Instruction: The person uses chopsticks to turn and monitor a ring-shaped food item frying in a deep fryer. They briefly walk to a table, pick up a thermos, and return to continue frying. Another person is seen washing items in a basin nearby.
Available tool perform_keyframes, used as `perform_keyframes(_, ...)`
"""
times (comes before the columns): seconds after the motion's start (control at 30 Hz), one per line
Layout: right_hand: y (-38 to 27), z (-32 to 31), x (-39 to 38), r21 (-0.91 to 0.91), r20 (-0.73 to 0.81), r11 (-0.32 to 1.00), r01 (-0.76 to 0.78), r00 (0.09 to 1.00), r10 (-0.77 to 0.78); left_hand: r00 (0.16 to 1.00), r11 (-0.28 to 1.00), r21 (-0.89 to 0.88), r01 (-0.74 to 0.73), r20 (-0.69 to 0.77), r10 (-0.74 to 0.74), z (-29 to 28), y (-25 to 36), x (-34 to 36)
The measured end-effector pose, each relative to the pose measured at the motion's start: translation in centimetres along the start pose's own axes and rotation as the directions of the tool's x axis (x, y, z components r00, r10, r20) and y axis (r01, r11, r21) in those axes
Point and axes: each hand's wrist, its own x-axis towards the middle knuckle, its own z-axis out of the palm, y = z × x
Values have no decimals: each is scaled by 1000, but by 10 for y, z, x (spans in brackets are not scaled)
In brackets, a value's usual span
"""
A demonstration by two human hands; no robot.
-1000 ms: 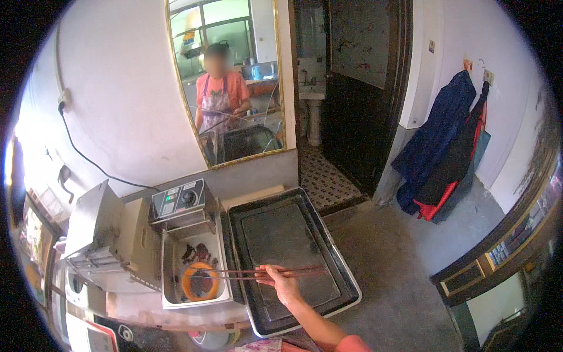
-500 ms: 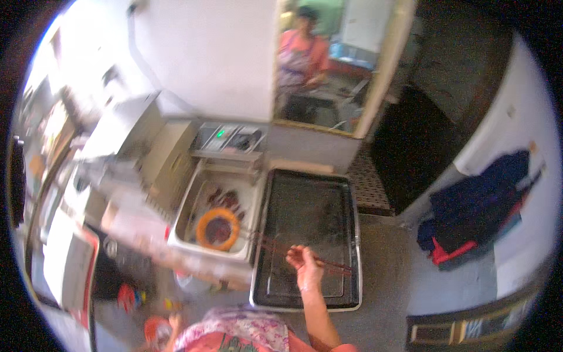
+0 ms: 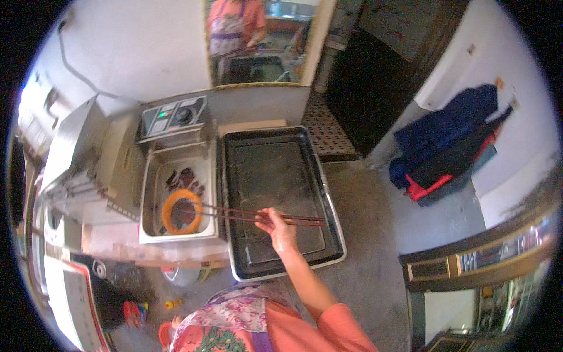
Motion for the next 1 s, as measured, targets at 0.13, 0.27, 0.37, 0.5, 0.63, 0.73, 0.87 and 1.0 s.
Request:
perform_keyframes(0.13, -2, -6, 1, 43, -63, 999, 14, 998, -11, 990, 990, 125, -72, -109, 86, 7, 46, -29)
perform_keyframes(0.27, 0, -12, -5, 35, -74, 999, -5, 997, 7, 930, 950, 174, -261, -218, 296, 0, 73, -11)
perform_keyframes(0.37, 0, -15, -7, 19, -59, 999, -37, 998, 38, 820, 869, 179, -461, -290, 494, 4, 73, 33)
perform_keyframes(0.5, 2, -25, -3, 37, -43, 999, -21, 999, 23, 780, 797, -19, -604, -220, 586, 43, 153, -20)
perform_keyframes(0.63, 0, -25, 0, 50, -45, 999, 13, 999, -11, 709, 712, -60, -699, -182, 681, 61, 250, -76)
perform_keyframes(0.73, -1, -9, -1, 45, -15, 999, -19, 1000, 20, 426, 418, -85, -904, -164, 889, 15, 322, -29)
perform_keyframes(0.87, 3, -8, 1, 10, -3, 1000, -19, 1000, 19, 265, 231, -264, -936, -101, 959, 96, 470, -315)
perform_keyframes(1.0, -3, -15, 2, -2, -45, 1000, -23, 999, 23, -217, -241, -417, -876, -106, 970, 148, 550, -459)
